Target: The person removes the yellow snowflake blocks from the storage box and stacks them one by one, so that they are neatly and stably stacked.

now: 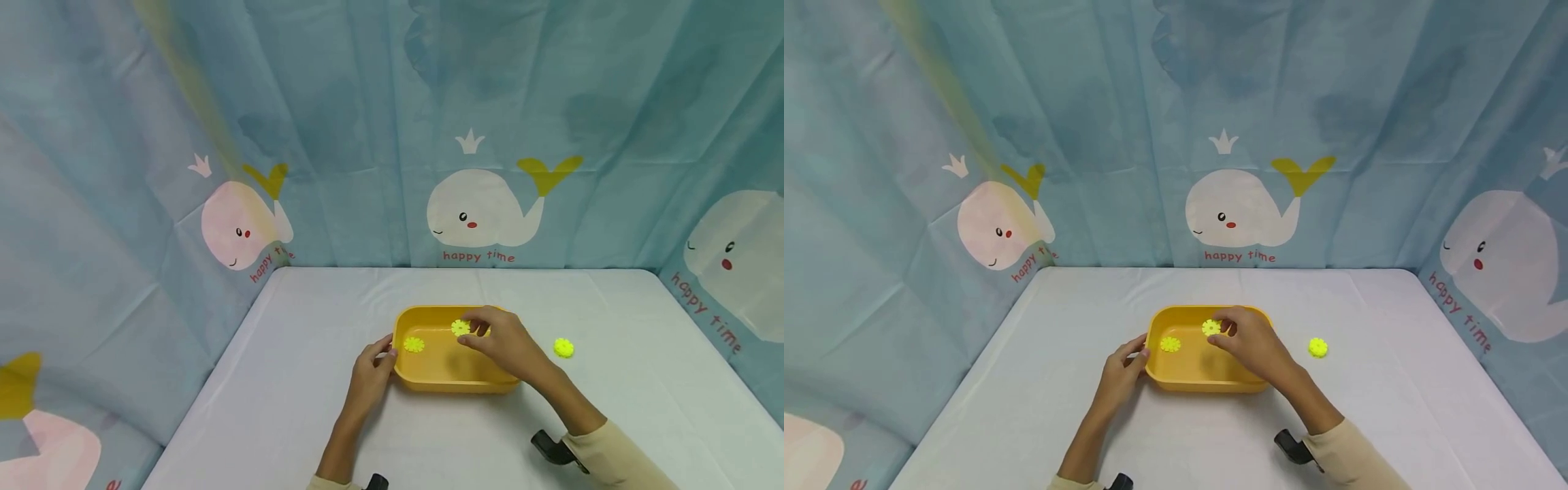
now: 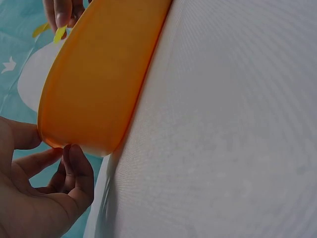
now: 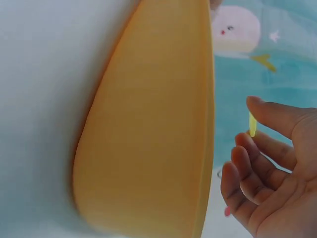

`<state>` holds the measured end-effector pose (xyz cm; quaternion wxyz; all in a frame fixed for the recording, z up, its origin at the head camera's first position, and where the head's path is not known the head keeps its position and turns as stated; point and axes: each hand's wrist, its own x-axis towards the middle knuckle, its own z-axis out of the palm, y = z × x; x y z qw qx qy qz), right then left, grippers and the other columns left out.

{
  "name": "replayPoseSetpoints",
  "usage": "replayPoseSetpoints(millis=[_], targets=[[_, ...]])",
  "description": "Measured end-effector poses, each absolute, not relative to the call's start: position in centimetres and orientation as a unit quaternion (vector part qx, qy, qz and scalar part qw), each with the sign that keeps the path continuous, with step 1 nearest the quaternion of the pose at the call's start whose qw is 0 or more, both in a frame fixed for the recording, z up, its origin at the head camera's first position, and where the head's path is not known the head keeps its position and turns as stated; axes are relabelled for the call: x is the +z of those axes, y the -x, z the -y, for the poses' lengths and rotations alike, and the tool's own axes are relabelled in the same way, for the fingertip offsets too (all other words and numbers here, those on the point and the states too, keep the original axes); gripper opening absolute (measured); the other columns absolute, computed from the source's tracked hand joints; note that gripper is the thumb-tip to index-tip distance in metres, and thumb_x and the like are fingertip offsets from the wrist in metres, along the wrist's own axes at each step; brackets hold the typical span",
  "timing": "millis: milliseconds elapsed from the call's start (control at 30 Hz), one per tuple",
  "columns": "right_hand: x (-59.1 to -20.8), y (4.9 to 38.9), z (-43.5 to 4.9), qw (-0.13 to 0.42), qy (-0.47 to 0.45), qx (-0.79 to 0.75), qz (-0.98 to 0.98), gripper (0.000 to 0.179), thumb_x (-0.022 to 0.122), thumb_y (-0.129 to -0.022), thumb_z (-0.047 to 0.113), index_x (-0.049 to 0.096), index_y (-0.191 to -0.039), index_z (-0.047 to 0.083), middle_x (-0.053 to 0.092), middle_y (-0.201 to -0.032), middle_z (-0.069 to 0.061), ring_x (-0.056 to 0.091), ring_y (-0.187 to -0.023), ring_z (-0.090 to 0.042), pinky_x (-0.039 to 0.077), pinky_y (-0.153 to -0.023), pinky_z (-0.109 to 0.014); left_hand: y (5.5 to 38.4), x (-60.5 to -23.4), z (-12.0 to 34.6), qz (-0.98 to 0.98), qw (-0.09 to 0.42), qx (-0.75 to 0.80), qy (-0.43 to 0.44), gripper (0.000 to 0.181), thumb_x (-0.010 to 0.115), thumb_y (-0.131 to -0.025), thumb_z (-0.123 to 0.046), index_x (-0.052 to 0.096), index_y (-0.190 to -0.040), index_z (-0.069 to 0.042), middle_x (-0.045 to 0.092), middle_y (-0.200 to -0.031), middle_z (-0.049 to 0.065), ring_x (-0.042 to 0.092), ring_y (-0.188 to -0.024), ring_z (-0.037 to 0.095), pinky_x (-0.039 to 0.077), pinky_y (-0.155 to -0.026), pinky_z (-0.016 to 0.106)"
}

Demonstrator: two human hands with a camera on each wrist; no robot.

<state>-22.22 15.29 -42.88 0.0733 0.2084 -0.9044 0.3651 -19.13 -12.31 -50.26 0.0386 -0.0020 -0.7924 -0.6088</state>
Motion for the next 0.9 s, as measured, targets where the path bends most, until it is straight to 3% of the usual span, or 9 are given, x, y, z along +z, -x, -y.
replayPoseSetpoints(millis=[200,900], targets=[[-42.9,21.4,-17.7,0.098,-0.175,0.364,0.91,0.034,0.088,-0.088,0.022,0.077,-0.116,0.006,0.072,-0.098,0.001,0.064,-0.089,-0.017,0.057,-0.072,-0.025,18.8,-50.2,12.4,0.781,0.039,-0.624,0.004,0.046,0.063,-0.107,-0.023,0.06,-0.149,-0.004,0.06,-0.131,0.016,0.068,-0.112,0.028,0.064,-0.087,0.035],[-44.2,20.0,-25.4,0.151,-0.1,0.334,0.925,0.042,0.084,-0.093,0.032,0.074,-0.126,0.009,0.073,-0.106,-0.006,0.067,-0.097,-0.025,0.055,-0.07,-0.024,19.3,-50.2,12.2,0.793,0.025,-0.608,-0.014,0.043,0.06,-0.108,-0.022,0.062,-0.149,-0.011,0.06,-0.131,0.012,0.067,-0.11,0.024,0.062,-0.085,0.025]])
